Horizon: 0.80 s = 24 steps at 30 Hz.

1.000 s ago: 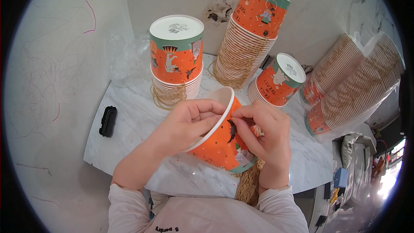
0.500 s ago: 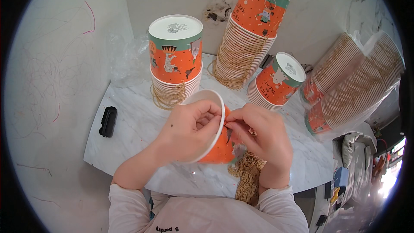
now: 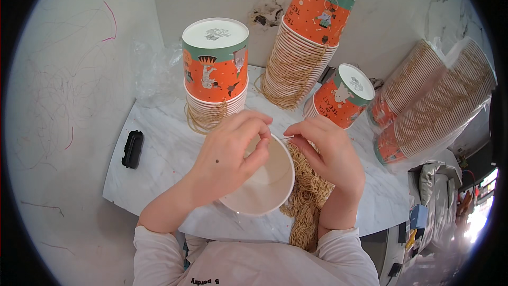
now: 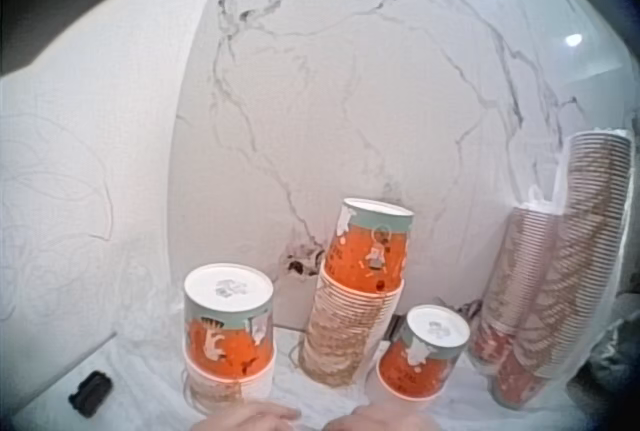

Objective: Attaching rope handles to decorative paper buckets.

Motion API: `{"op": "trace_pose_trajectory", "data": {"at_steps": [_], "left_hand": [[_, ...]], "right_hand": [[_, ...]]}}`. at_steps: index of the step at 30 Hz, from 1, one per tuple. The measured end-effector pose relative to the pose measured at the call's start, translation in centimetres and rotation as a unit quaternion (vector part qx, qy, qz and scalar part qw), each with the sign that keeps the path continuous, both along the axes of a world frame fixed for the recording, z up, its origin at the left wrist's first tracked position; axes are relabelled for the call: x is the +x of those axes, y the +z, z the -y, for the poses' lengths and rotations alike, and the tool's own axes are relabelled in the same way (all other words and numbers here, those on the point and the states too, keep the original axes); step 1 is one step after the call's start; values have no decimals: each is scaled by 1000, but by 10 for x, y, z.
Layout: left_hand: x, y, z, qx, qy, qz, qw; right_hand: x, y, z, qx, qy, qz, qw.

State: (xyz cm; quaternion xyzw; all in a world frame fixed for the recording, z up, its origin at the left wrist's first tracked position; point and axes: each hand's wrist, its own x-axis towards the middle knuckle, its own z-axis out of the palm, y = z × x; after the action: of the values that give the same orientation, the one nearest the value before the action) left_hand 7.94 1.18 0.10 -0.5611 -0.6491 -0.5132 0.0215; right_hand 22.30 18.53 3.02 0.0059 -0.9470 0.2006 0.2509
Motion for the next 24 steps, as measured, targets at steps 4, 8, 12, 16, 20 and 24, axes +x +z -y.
{"op": "trace_pose_trajectory", "data": {"at_steps": [4, 8, 12, 16, 20, 24], "left_hand": [[-2, 0, 4, -37, -13, 23, 999], [0, 4, 4, -45, 2, 31, 999], [1, 7, 5, -59, 13, 39, 997], [1, 4, 5, -46, 32, 57, 997], [2, 8, 4, -37, 32, 78, 996], [-1, 10, 6, -69, -11, 114, 991]], "right_hand": [[-3, 1, 3, -6, -18, -4, 1000], [-3, 0, -3, 20, 4, 43, 999], [-6, -5, 1, -20, 14, 17, 1000], [-8, 0, 19, -76, 33, 26, 996], [-11, -4, 26, -94, 15, 20, 995], [-12, -8, 24, -80, 18, -6, 997]]}}
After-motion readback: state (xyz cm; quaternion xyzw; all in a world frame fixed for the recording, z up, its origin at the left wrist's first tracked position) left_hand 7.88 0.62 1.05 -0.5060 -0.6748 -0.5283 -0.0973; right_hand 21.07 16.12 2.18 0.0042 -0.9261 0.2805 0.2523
